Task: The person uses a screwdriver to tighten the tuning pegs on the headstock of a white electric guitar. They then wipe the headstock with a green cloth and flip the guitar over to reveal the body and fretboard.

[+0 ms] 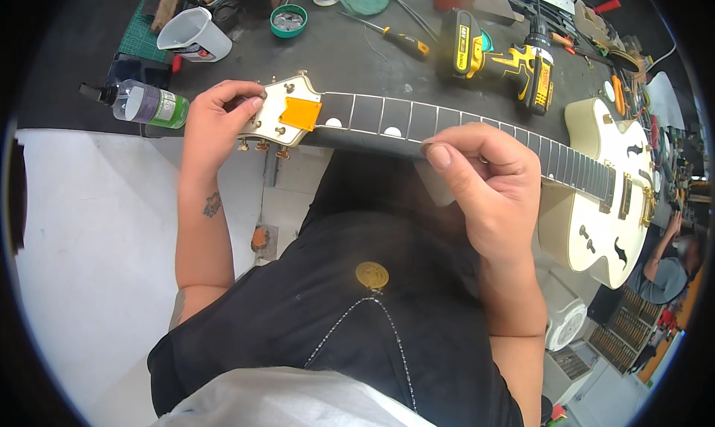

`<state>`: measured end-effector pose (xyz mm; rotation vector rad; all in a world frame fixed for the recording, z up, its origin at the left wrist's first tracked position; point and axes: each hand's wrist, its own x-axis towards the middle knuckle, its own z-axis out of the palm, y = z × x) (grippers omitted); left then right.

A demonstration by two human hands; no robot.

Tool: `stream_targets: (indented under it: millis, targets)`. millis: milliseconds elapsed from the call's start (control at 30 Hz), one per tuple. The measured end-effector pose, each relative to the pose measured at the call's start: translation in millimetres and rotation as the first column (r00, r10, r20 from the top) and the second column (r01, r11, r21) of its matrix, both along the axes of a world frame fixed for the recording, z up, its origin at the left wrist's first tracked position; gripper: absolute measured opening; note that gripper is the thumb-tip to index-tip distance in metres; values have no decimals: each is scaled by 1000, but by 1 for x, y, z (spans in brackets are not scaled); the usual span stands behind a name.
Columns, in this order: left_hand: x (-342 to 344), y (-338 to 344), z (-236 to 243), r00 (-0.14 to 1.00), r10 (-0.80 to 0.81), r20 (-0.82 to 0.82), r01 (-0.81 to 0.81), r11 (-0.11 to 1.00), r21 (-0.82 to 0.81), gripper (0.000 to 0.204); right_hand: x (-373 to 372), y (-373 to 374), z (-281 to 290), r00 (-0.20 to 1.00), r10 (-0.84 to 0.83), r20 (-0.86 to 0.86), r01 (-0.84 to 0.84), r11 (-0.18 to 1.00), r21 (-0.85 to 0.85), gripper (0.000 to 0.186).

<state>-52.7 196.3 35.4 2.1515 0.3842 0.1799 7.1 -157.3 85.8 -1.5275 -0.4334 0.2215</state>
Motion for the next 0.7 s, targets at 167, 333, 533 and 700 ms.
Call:
stream_targets:
  millis: [167, 333, 533, 700]
  targets:
    - [-2, -5, 5, 998, 57, 33, -58, 997, 40, 29, 1, -1, -1, 1000, 8, -23, -8, 1000, -3, 11]
    - [-14, -15, 31, 968, 141, 210, -110, 982, -153, 28, -4, 8, 3, 996, 47, -78, -48, 999, -5, 10]
    - [-29, -97, 59, 953, -225, 205, 295, 846, -444, 22, -6, 35, -3, 889, 178, -422, -169, 984, 59, 19]
    - [-18, -119, 43, 962, -197, 187, 271, 735, -622, 17, -8, 46, -4, 889, 186, -418, -162, 982, 93, 20]
